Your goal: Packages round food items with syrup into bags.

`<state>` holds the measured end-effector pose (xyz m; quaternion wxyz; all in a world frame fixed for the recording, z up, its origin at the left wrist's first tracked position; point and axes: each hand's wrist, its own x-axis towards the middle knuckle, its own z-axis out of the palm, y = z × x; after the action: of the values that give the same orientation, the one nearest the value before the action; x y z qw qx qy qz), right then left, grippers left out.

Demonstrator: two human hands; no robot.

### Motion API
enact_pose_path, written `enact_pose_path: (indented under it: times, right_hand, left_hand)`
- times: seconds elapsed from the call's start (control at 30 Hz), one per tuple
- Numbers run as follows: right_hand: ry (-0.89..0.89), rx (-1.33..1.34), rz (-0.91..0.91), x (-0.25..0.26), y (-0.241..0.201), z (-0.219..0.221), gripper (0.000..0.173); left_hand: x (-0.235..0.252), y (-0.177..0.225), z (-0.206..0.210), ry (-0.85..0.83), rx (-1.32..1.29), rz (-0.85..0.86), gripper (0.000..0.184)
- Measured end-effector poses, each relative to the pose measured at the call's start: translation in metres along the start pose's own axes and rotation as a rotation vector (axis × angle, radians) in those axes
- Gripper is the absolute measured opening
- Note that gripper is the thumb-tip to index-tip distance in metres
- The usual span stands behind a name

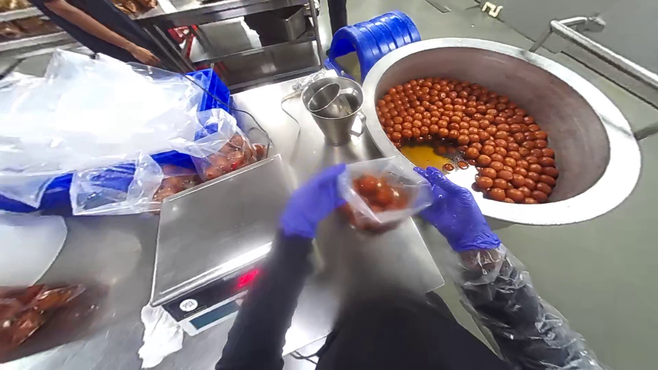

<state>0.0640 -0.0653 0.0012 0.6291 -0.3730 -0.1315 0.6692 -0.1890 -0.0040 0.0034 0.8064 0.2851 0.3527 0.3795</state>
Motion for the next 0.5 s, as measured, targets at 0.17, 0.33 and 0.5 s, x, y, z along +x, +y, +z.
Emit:
enact_pose_path:
  times: [0.17,0.33,0.5]
  right_hand:
    - [-0.094,0.019,-0.033,0.0,-0.008,0.022,0.034]
    - [-0.272,-0.108,-0.085,-0.005,-0.038,0.056,0.043]
    - [-0.51,-0.484,-0.289,-0.027,-0.071,0.116,0.031]
  left_hand:
    - [-0.014,-0.002,0.03,0.062,0.088,0.07,0.026]
    - [-0.03,0.047,0.031,0.066,0.05,0.108,0.032]
    - [-0.086,0.124,0.051,0.102,-0.017,0.314,0.024]
